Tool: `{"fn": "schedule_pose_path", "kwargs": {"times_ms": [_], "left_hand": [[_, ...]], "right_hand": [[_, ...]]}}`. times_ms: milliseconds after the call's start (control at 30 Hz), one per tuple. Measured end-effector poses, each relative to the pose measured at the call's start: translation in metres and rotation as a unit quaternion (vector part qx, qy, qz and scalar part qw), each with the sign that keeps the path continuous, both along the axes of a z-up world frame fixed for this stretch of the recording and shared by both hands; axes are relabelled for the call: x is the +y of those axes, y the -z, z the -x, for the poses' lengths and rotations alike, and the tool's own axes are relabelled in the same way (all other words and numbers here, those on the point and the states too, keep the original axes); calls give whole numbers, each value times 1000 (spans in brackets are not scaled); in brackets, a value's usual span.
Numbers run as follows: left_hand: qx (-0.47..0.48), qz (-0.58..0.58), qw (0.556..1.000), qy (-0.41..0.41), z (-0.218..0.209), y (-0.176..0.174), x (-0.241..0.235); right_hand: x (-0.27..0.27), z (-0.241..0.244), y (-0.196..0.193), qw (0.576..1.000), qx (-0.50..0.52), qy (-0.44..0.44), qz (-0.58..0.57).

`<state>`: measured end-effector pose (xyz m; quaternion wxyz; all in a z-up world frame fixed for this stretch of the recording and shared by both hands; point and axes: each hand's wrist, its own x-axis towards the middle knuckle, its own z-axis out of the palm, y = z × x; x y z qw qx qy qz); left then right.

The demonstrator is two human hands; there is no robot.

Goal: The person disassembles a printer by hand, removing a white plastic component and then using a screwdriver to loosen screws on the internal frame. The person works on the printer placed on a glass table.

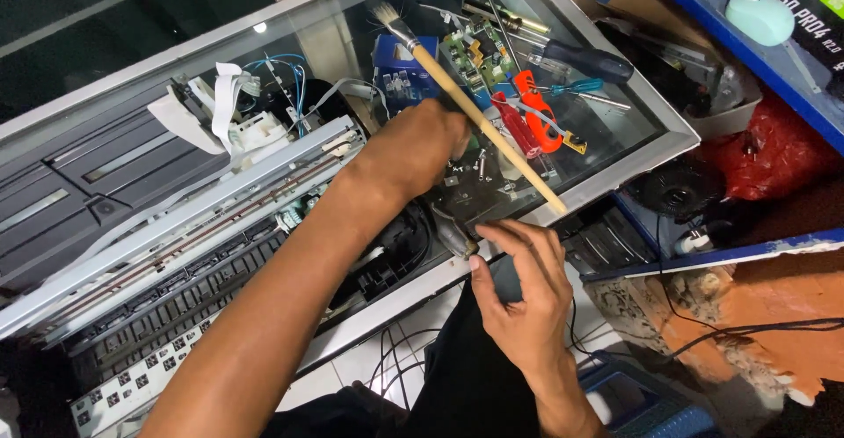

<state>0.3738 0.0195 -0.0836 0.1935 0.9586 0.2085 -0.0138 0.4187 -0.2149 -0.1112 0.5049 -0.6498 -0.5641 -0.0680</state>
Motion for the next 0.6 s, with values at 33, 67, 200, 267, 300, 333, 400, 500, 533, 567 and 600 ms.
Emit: {"fn": "schedule_pose_path", "kwargs": {"times_ms": [33,67,200,267,300,333,400,500,533,567,600], "left_hand": [[1,0,1000,0,0,0,0],[-6,7,1000,1,1,-1,0],[-16,13,1000,4,3,-2,-2],[-20,-3,1000,12,3,4,-1],[-24,-19,999,19,3,6,0],[-25,-21,999,20,3,5,1],[1,-8,1000,22,3,2,3],[46,-1,999,11,4,-19,-7],[46,-1,999,11,4,-16,-7],[47,-6,999,8,3,-13,-6],[47,-11,999,6,3,-10,-6]], "right_hand": [[0,0,0,1000,1,0,0],[0,0,0,1000,0,-2,3],[-1,2,0,1000,-4,0,7],[-1,2,0,1000,-5,1,7],[-1,2,0,1000,-6,3,5],[-2,2,1,1000,-7,3,4],[-2,1,2,1000,-6,2,6],[-2,1,4,1000,-8,6,12],[-2,1,4,1000,-8,6,12],[-2,1,4,1000,-8,7,12],[-2,1,4,1000,-8,7,12]]}}
